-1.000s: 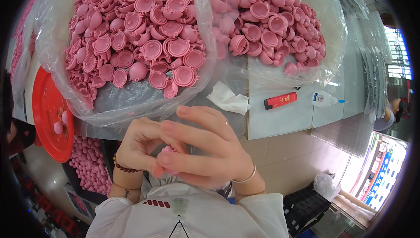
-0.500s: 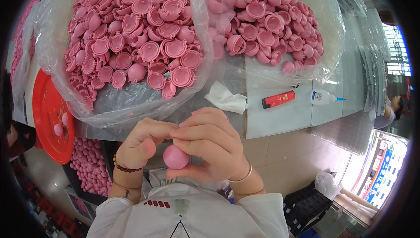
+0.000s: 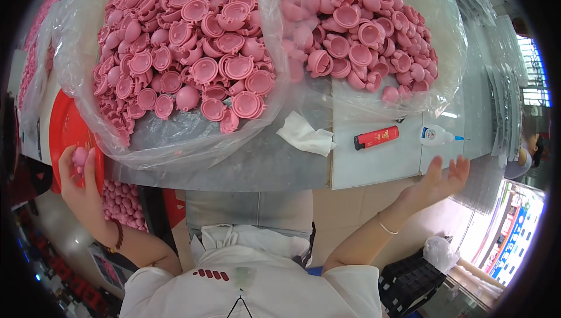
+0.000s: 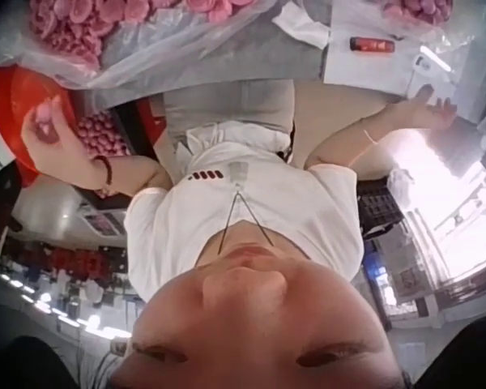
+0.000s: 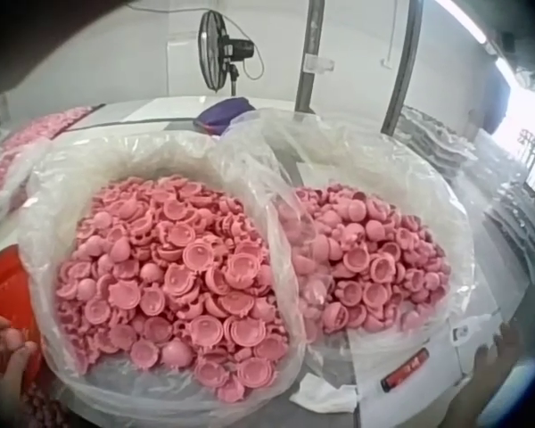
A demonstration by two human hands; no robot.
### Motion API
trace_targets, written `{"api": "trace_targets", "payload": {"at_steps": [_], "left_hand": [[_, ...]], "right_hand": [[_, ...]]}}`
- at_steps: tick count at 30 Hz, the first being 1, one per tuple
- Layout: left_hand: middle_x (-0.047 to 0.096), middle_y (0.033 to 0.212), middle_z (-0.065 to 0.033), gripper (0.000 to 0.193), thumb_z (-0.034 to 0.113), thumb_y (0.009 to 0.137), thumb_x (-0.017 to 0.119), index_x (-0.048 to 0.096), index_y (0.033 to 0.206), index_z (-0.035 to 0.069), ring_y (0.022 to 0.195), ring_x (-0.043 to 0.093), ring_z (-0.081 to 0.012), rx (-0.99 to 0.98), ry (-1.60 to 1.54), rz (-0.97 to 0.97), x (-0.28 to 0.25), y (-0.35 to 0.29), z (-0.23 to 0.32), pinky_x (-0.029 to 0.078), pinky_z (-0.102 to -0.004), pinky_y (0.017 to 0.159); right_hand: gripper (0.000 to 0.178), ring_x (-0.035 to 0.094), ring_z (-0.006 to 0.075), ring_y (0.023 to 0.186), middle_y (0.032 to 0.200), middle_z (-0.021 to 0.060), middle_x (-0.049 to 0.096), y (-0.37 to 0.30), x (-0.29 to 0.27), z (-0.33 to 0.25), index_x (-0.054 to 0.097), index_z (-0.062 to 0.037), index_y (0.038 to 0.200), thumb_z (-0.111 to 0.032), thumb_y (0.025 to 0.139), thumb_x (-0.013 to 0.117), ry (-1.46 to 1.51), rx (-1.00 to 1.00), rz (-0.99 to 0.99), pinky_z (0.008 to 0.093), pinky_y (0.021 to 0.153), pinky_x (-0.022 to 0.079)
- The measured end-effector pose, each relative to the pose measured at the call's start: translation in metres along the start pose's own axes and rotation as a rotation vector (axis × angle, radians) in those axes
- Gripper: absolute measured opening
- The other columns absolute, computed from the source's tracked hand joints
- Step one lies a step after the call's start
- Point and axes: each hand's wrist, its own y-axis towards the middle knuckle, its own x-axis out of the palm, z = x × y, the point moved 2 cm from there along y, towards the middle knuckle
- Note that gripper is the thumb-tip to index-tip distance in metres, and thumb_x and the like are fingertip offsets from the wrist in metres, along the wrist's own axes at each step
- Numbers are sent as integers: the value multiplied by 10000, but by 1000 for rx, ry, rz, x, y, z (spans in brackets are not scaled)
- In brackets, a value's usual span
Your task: Applying adhesive to pink plastic parts and joining them together to assemble components.
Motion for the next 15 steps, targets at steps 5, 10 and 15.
{"api": "trace_targets", "payload": {"at_steps": [5, 10, 15], "left_hand": [[586, 984, -101, 311, 95, 752, 611, 558, 1050, 22, 940, 539, -241, 143, 472, 164, 9, 12, 15, 399, -336, 829], [576, 958, -93, 247, 114, 709, 637, 602, 944, 46, 911, 501, -280, 465, 112, -192, 58, -4, 75, 378, -375, 835], [578, 895, -79, 218, 114, 675, 668, 606, 877, 59, 844, 506, -282, 508, 78, -269, 87, -5, 75, 402, -374, 770]], "right_hand": [[491, 518, 136, 837, 937, 86, 557, 1, 18, 14, 408, 32, 1177, -160, 785, 634, 32, 237, -205, 256, 710, 442], [341, 519, 85, 668, 735, 36, 587, 5, 23, 10, 531, 45, 1049, -185, 810, 610, -109, 325, -336, 213, 625, 432], [282, 550, 138, 769, 847, 122, 607, -12, 13, -32, 550, 63, 935, -199, 845, 496, 309, 230, -130, 241, 672, 434]]}}
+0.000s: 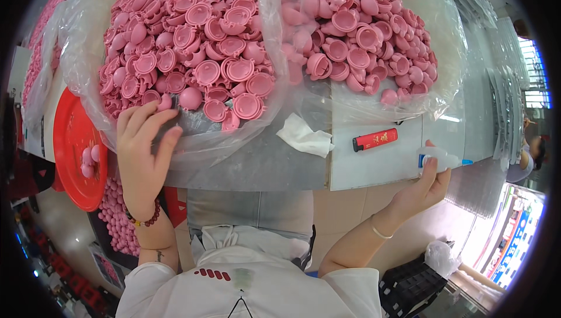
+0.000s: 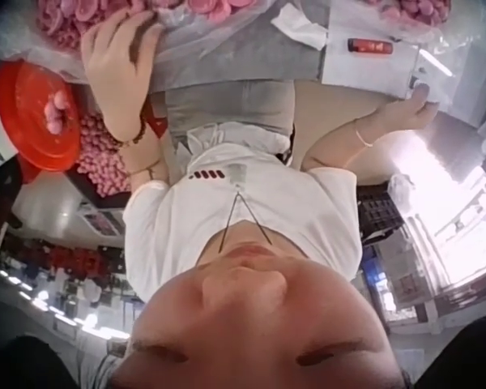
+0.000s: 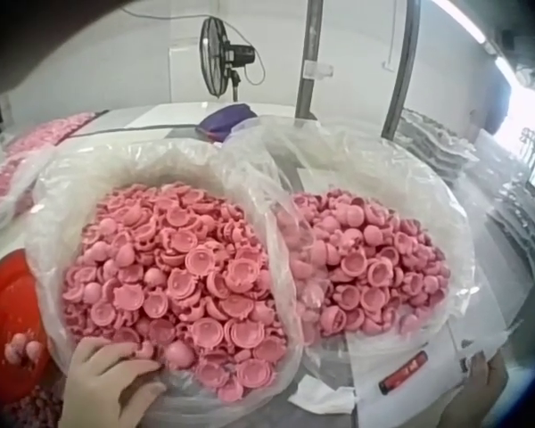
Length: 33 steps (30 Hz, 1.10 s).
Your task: Applying adhesive to pink plastic parts and joining them together to assemble components.
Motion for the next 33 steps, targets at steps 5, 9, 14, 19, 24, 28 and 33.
{"api": "trace_targets", "payload": {"at_steps": [5, 9, 14, 19, 24, 28, 33], "left_hand": [[587, 870, -110, 211, 19, 661, 689, 598, 852, 19, 718, 565, -213, -19, -633, 90, -6, -16, 14, 457, -303, 614], [567, 884, -126, 207, -33, 677, 674, 587, 858, 19, 767, 561, -154, -180, -1275, -278, 21, -24, 56, 455, -252, 674], [531, 960, -163, 196, -29, 701, 657, 585, 876, 25, 868, 549, -166, -104, -1313, -285, 41, -30, 53, 435, -279, 790], [517, 1065, -217, 250, 14, 718, 659, 549, 943, 23, 916, 545, -212, -5, -1532, -363, 49, -29, 45, 420, -310, 821], [486, 1131, -273, 436, -3, 742, 628, 407, 1117, -5, 955, 551, -233, -298, -1778, -406, 43, -31, 51, 452, -329, 819], [474, 1151, -283, 458, -28, 741, 616, 389, 1138, -37, 964, 566, -230, -583, -1928, -479, 37, -28, 54, 497, -319, 792], [501, 1121, -276, 436, -21, 721, 643, 438, 1105, -48, 948, 579, -236, -504, -1866, -489, 37, -28, 51, 501, -311, 786]], "right_hand": [[360, 548, 237, 682, 941, 250, 555, -45, 12, -49, 490, 25, 834, -331, 809, 441, 495, 96, -497, 287, 611, 434], [385, 554, 234, 580, 926, 250, 551, -91, 51, -90, 464, -12, 773, -396, 794, 469, 720, 495, -853, 278, 503, 410], [433, 574, 223, 783, 979, 208, 557, -108, 58, -85, 481, 10, 884, -414, 802, 512, 897, 648, -1000, 315, 672, 457], [427, 562, 223, 593, 828, 212, 577, -112, 64, -94, 452, -14, 810, -440, 812, 476, 839, 590, -927, 277, 488, 429], [498, 472, 153, 560, 834, 158, 577, -108, 61, -93, 470, 51, 1054, -376, 805, 528, 836, 516, -892, 246, 449, 333], [499, 345, 107, 657, 799, 29, 490, -108, 60, -82, 495, -4, 1076, -383, 768, 594, 884, 441, -485, 228, 500, 225], [531, 327, 115, 582, 698, 14, 415, -80, 61, -94, 537, -16, 858, -538, 763, 556, 808, -227, -647, 239, 430, 204]]}}
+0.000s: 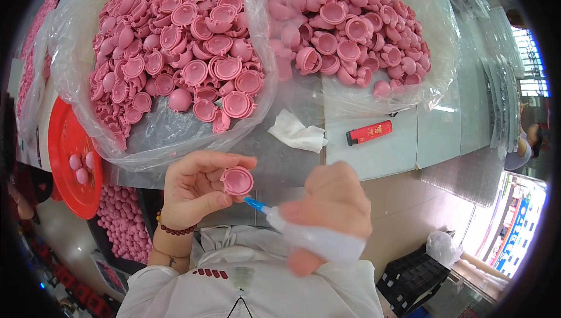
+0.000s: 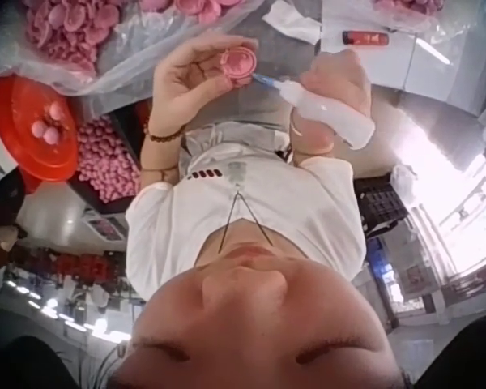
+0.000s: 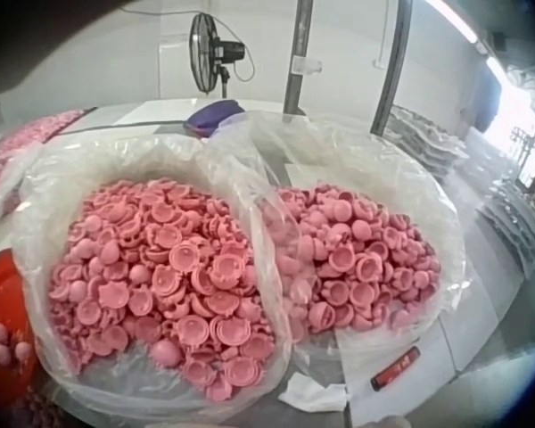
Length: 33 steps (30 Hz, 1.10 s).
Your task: Applying adhesive to pink plastic parts and joining them together to assemble components.
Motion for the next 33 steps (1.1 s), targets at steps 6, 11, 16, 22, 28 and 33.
{"api": "trace_targets", "payload": {"at_steps": [6, 11, 16, 22, 28, 33], "left_hand": [[521, 1125, -218, 420, -37, 717, 638, 467, 1101, -36, 1009, 550, -230, 68, 90, -56, -6, 1, -4, 456, -328, 854], [520, 1152, -173, 402, -72, 735, 600, 474, 1114, -23, 1029, 536, -201, 89, 145, -138, -5, 2, -3, 438, -322, 879], [555, 1048, -238, 443, 7, 655, 722, 483, 1024, -47, 1011, 556, -275, 42, 124, -15, -3, 3, -2, 456, -347, 859], [526, 1145, -176, 414, -65, 730, 618, 477, 1117, -27, 1033, 539, -210, 91, 151, -149, -9, 2, -4, 438, -325, 883], [526, 1145, -178, 414, -64, 729, 621, 478, 1117, -32, 1029, 542, -211, 78, 154, -154, -7, 3, -4, 439, -327, 883], [545, 1091, -210, 430, -33, 681, 675, 488, 1068, -42, 1011, 555, -245, 68, 146, -94, -3, 3, -2, 449, -343, 870]], "right_hand": [[487, 435, 148, 522, 699, 8, 550, 0, 7, -15, 647, -31, 896, -418, 608, 717, -337, -61, -201, 271, 429, 333], [494, 413, 137, 488, 642, 15, 505, -1, 10, -13, 605, 1, 868, -467, 709, 603, -370, -110, -202, 254, 403, 299], [482, 431, 147, 494, 678, 3, 530, -2, 11, -12, 644, -18, 897, -409, 622, 710, -371, -54, -178, 270, 418, 336], [452, 433, 146, 486, 671, 18, 526, -2, 9, -8, 635, 0, 895, -383, 664, 696, -331, -118, -118, 267, 412, 330], [463, 444, 157, 493, 688, 35, 545, -1, 9, -7, 626, 14, 892, -398, 689, 679, -375, -120, -127, 271, 404, 327], [446, 457, 166, 508, 730, 65, 583, 1, 4, -11, 620, 14, 873, -407, 729, 653, -373, -63, -117, 273, 414, 347]]}}
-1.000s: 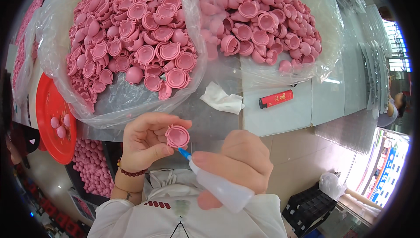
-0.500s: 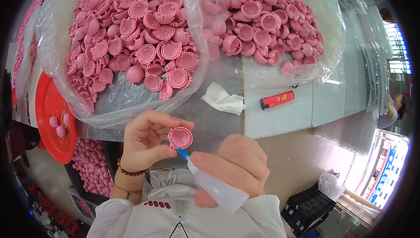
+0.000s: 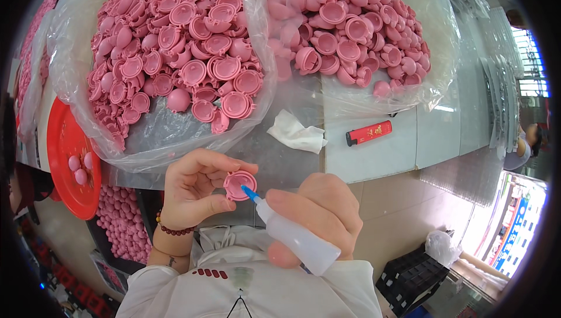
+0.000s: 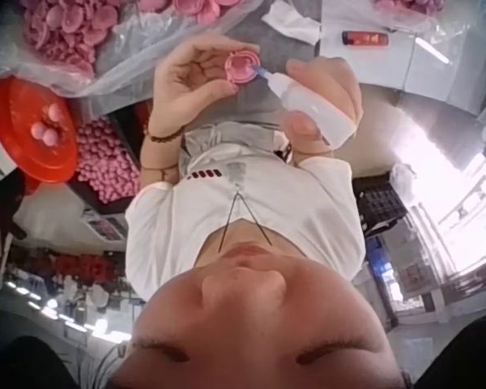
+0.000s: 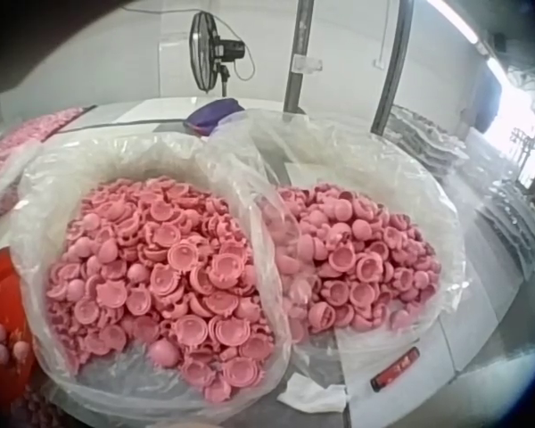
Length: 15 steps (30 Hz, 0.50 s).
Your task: Applying adhesive to pink plastic parts and joining them together to assemble components.
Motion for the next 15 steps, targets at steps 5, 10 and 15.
{"api": "trace_targets", "payload": {"at_steps": [5, 10, 15], "left_hand": [[535, 1131, -175, 414, -64, 721, 631, 484, 1107, -34, 1026, 544, -215, 20, -2, -45, -5, -1, -3, 446, -327, 873], [572, 1020, -223, 461, 28, 630, 750, 491, 1004, -44, 978, 575, -257, -2, -12, 105, 0, -2, 0, 469, -344, 842], [565, 1029, -222, 453, 41, 633, 756, 484, 987, -35, 944, 585, -229, 59, -7, 135, -1, -2, -3, 484, -320, 808]], "right_hand": [[484, 397, 150, 482, 656, 71, 511, -2, 7, 2, 582, 21, 824, -455, 811, 497, -129, 11, 73, 266, 397, 276], [554, 335, 137, 439, 568, 71, 436, -5, 1, 0, 544, 24, 759, -490, 866, 365, -209, -16, 132, 266, 388, 211], [365, 458, 159, 472, 688, 65, 597, -8, 0, 1, 621, 13, 795, -352, 786, 599, -31, -51, 95, 267, 386, 341]]}}
